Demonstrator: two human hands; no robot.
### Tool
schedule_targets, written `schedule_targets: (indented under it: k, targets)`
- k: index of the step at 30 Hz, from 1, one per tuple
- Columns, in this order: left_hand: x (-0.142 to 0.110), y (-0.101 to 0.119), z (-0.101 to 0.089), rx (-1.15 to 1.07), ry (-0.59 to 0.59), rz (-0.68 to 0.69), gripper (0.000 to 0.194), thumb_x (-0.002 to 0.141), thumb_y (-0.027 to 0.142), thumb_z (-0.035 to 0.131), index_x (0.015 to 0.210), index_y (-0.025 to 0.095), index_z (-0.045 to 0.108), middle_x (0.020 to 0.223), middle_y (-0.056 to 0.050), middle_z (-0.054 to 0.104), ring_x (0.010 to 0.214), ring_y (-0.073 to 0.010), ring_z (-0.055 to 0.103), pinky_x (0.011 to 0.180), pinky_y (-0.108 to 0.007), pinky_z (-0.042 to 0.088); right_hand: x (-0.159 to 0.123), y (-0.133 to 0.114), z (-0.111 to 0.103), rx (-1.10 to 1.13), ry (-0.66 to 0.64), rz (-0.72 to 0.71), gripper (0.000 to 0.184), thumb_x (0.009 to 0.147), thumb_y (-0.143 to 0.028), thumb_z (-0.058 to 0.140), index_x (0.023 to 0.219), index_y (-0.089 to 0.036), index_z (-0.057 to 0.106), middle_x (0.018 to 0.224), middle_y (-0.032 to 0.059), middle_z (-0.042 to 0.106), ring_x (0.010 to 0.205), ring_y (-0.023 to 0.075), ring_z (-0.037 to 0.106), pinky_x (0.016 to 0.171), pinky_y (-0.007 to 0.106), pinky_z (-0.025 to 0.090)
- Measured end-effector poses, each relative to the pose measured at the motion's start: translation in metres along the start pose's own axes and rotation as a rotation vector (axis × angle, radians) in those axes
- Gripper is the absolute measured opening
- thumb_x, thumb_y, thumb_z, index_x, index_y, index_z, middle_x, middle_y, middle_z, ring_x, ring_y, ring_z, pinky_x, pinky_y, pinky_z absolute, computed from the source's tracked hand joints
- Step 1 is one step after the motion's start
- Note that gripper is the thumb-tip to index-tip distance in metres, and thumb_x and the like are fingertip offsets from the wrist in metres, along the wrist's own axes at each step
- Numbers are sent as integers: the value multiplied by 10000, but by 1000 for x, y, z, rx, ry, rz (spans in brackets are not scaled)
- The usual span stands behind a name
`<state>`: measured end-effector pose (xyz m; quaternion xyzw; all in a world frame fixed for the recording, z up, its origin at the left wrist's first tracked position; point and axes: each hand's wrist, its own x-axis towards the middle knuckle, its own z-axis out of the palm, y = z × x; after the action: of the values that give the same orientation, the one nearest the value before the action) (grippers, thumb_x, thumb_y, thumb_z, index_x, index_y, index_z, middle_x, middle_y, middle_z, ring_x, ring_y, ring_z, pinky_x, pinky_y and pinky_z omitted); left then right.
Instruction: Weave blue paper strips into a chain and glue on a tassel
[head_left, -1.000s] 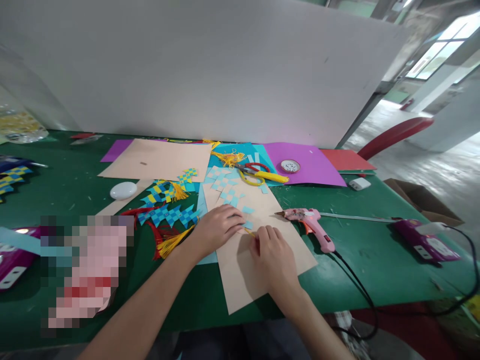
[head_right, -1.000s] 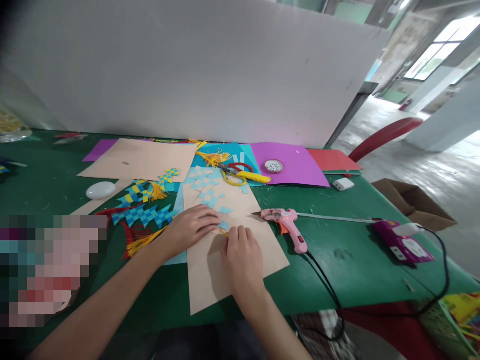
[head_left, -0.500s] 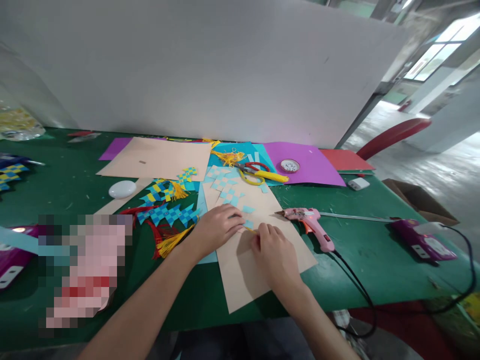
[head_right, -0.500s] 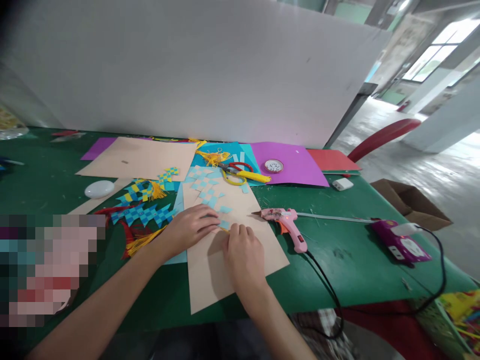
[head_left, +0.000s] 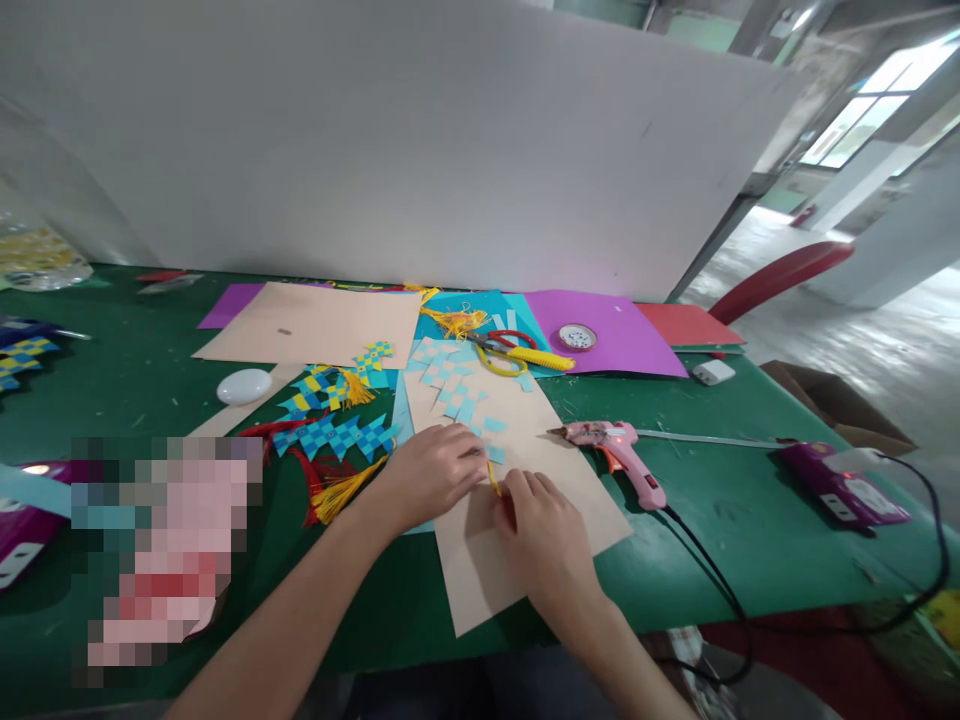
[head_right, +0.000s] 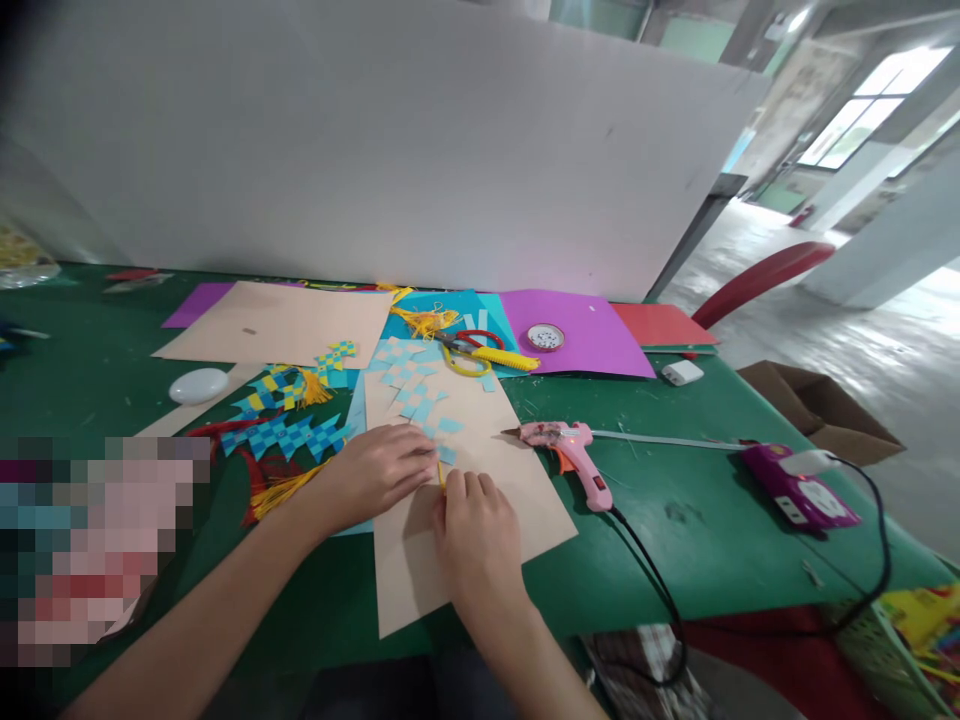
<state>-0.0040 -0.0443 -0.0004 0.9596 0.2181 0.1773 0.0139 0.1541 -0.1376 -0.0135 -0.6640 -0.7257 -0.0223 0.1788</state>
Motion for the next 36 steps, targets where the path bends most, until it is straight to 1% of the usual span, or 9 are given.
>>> schedule_targets:
  k: [4, 7, 9, 14, 20, 23, 26, 32, 36]
  targets:
    - [1, 2, -3, 14, -28, -4, 251, 942, 237, 420, 937, 144, 653, 971, -93, 646, 966, -207, 581, 871, -392, 481, 5, 7, -3, 67, 52, -76, 90, 853, -136, 495, 834, -186, 568, 800, 43, 613, 757, 190, 547, 639, 312, 419]
    - [-1, 6, -5, 51, -9, 4, 240, 933, 240, 437, 1009, 135, 639, 1060, -107, 649, 1021, -226, 582, 881, -402, 485, 9, 12, -2, 24, 96, -237, 277, 879, -101, 441, 1108, -135, 593, 1118, 117, 624, 889, 226, 527, 729, 360, 456]
    - [-5, 11, -4, 100, 27, -20, 274, 939, 251, 429, 1075, 111, 622, 1105, -125, 648, 1054, -244, 581, 871, -404, 492, 10, 13, -1, -14, 102, -310, 333, 884, -104, 441, 1186, -116, 579, 1239, 120, 587, 893, 233, 506, 730, 374, 474]
    - [-19, 20, 4, 176, 47, -46, 354, 966, 267, 385, 1218, 89, 557, 1238, -131, 609, 1169, -234, 544, 942, -396, 450, 7, 11, -1, 4, 58, -300, 372, 907, -244, 483, 1252, -128, 562, 1283, 100, 576, 847, 228, 474, 719, 371, 508]
    - [-27, 25, 12, 239, 5, -84, 397, 982, 312, 350, 1269, 96, 521, 1336, -115, 537, 1254, -221, 478, 1042, -395, 356, 3, 18, -2, 104, 39, -254, 460, 891, -189, 467, 1338, -81, 455, 1160, 136, 636, 884, 243, 497, 730, 380, 524]
    - [-30, 28, 10, 255, 20, -107, 407, 984, 308, 335, 1302, 105, 489, 1390, -116, 478, 1294, -219, 431, 1065, -391, 331, -3, 25, -5, 131, 141, -212, 419, 911, -171, 426, 1313, -58, 468, 1103, 154, 651, 839, 227, 521, 686, 351, 522]
    - [-33, 31, 8, 257, 16, -126, 429, 982, 329, 330, 1332, 116, 457, 1421, -121, 436, 1321, -224, 395, 1073, -398, 322, -12, 26, -10, 122, 209, -231, 347, 908, -151, 436, 1230, -88, 548, 1168, 156, 623, 885, 223, 544, 748, 364, 509]
    - [-29, 33, 1, 189, -56, -121, 446, 973, 356, 343, 1346, 132, 439, 1409, -106, 454, 1310, -221, 412, 1087, -424, 311, -28, 16, -13, 38, 106, -305, 414, 889, -185, 480, 1298, -127, 512, 1296, 107, 564, 992, 263, 529, 794, 409, 497]
    - [-27, 34, -3, 207, -56, -95, 500, 969, 368, 352, 1403, 118, 357, 1461, -117, 370, 1356, -228, 336, 1111, -420, 282, -33, 19, -9, 25, 136, -282, 416, 892, -216, 488, 1300, -140, 511, 1299, 94, 564, 1027, 274, 515, 816, 424, 488]
